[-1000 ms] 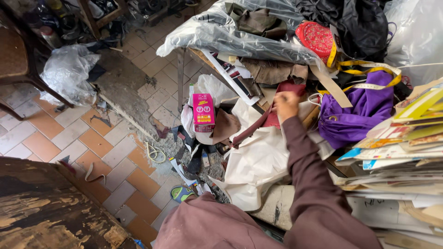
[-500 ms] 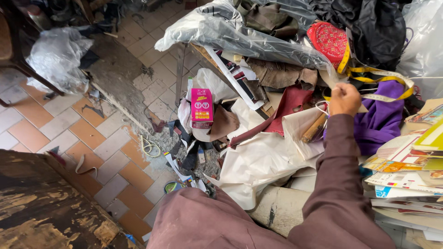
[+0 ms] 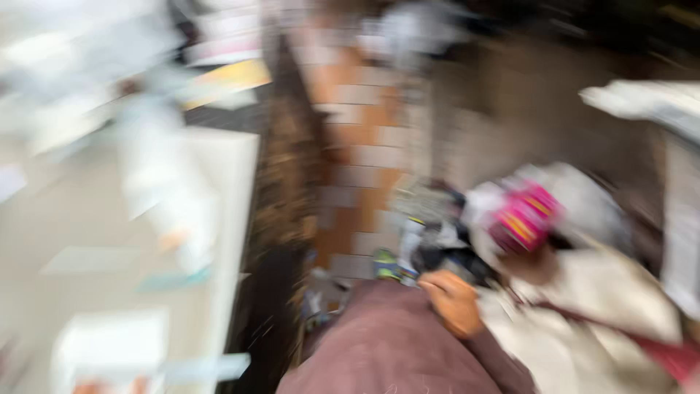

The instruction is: The person uses a metal ruler and a scoring tool to make parallel score lines on a stack of white paper sheets. They repeatedly reposition the ruler and press the scoring tool along its edge to create evenly spaced indentations. A second person briefly interacts by handing over a small metal object.

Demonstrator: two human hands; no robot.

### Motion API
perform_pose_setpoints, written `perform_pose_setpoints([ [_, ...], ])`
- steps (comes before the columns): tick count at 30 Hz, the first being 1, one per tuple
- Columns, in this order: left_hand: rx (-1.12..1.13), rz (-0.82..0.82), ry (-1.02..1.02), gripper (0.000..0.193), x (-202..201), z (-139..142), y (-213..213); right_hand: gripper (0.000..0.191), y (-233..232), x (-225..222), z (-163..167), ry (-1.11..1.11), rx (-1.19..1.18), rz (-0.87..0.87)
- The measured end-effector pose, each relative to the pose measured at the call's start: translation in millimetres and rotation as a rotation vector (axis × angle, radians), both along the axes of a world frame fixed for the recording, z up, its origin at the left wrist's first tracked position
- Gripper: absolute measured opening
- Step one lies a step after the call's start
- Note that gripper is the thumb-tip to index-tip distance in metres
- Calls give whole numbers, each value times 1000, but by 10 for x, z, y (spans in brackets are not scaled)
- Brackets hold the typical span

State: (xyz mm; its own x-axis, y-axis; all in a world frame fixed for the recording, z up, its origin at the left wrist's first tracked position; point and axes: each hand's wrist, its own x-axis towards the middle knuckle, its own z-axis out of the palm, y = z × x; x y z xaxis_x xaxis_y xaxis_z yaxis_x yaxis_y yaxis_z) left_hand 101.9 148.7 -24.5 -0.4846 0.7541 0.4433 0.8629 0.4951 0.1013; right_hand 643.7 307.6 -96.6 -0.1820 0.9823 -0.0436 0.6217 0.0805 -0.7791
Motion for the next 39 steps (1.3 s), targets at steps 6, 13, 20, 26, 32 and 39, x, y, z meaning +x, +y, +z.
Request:
perform_pose_setpoints([
  [6,-241,365,-105,90,-439,-60,-811,13,-67,-798,-137,14,-177,-21],
  [13,-344,459,-290,92,-731,72,-935,18,-44,-2507,159,-8,73,534],
  [20,-281,454,-394,92,-934,-136,-1166,29,-553,-3939,712,-292,-250,1005],
  [26,-188,426,-380,91,-987,-231,-1299,28,-649,-4288,485,-257,-572,1200],
  [32,-196,440,-393,92,-967,-268,-1278,22,-496,-4259,78,-155,-939,1249],
  [39,-221,469,-382,94,-992,-412,-1278,24,-434,-4226,-99,-173,-1000,1255],
])
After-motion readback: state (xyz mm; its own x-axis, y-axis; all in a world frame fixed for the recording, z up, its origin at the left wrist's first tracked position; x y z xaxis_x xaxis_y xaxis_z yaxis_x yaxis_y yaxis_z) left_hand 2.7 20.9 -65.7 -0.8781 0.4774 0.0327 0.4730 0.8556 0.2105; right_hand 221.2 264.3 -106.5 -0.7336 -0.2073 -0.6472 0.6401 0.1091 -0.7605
